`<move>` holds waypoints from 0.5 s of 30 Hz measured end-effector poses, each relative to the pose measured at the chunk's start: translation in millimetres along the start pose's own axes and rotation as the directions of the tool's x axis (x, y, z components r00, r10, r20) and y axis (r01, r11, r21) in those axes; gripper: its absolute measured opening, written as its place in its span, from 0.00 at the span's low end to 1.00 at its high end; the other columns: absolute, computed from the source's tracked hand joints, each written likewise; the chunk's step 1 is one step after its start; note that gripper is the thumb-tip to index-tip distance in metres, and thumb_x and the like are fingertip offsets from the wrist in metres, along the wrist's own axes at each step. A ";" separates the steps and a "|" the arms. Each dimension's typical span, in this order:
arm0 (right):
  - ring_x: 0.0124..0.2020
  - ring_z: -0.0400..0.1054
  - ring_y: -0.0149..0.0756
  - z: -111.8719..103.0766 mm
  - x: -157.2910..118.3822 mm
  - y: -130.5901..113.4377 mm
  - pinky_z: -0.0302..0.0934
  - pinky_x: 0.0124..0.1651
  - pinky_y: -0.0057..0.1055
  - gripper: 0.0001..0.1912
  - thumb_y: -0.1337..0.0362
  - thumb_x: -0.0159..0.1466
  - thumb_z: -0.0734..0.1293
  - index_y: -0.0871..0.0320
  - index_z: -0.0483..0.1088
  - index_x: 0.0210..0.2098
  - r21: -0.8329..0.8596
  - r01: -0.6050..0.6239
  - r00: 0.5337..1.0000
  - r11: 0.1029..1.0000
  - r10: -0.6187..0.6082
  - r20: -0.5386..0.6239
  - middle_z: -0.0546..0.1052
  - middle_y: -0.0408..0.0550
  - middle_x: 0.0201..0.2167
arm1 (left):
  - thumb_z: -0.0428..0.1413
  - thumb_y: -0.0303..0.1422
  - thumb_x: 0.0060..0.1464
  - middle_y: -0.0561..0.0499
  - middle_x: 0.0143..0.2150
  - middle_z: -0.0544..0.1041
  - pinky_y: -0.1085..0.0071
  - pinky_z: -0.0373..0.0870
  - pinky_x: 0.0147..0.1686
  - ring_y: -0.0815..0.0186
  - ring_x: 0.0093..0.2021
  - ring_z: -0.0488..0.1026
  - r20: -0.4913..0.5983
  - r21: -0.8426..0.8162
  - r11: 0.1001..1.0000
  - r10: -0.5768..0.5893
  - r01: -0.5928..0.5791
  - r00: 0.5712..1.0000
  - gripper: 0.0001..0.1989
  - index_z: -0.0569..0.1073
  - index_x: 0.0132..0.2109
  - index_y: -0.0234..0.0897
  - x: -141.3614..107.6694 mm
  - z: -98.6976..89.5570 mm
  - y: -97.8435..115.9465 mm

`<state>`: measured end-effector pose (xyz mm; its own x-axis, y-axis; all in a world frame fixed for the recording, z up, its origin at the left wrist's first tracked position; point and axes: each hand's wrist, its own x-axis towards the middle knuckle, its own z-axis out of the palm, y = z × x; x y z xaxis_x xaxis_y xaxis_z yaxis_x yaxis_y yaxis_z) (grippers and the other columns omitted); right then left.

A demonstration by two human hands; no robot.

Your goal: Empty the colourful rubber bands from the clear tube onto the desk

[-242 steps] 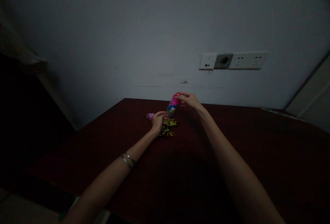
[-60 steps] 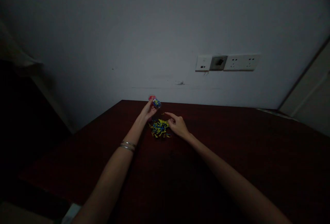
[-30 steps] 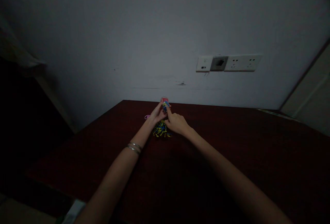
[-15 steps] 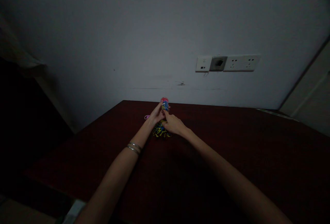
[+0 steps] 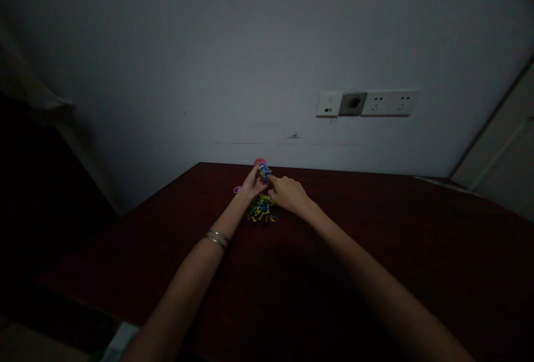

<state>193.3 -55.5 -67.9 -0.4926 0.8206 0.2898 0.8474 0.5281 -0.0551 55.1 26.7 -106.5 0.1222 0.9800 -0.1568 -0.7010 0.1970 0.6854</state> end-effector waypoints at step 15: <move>0.38 0.71 0.45 25.8 6.6 14.0 0.61 0.36 0.37 0.33 0.66 0.58 0.57 0.65 0.43 0.60 0.201 -0.038 0.989 0.979 0.008 0.148 0.73 0.64 0.42 | 0.49 0.34 0.55 0.46 0.25 0.74 0.73 0.69 0.25 0.68 0.23 0.70 0.128 0.161 0.986 -0.069 0.048 0.989 0.12 0.72 0.39 0.29 5.7 4.5 -18.9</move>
<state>196.8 -37.0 -91.4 -0.5098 0.8481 0.1444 0.8083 0.5297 -0.2570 72.2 28.7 -117.2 0.2590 0.9595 -0.1112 -0.5719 0.2451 0.7828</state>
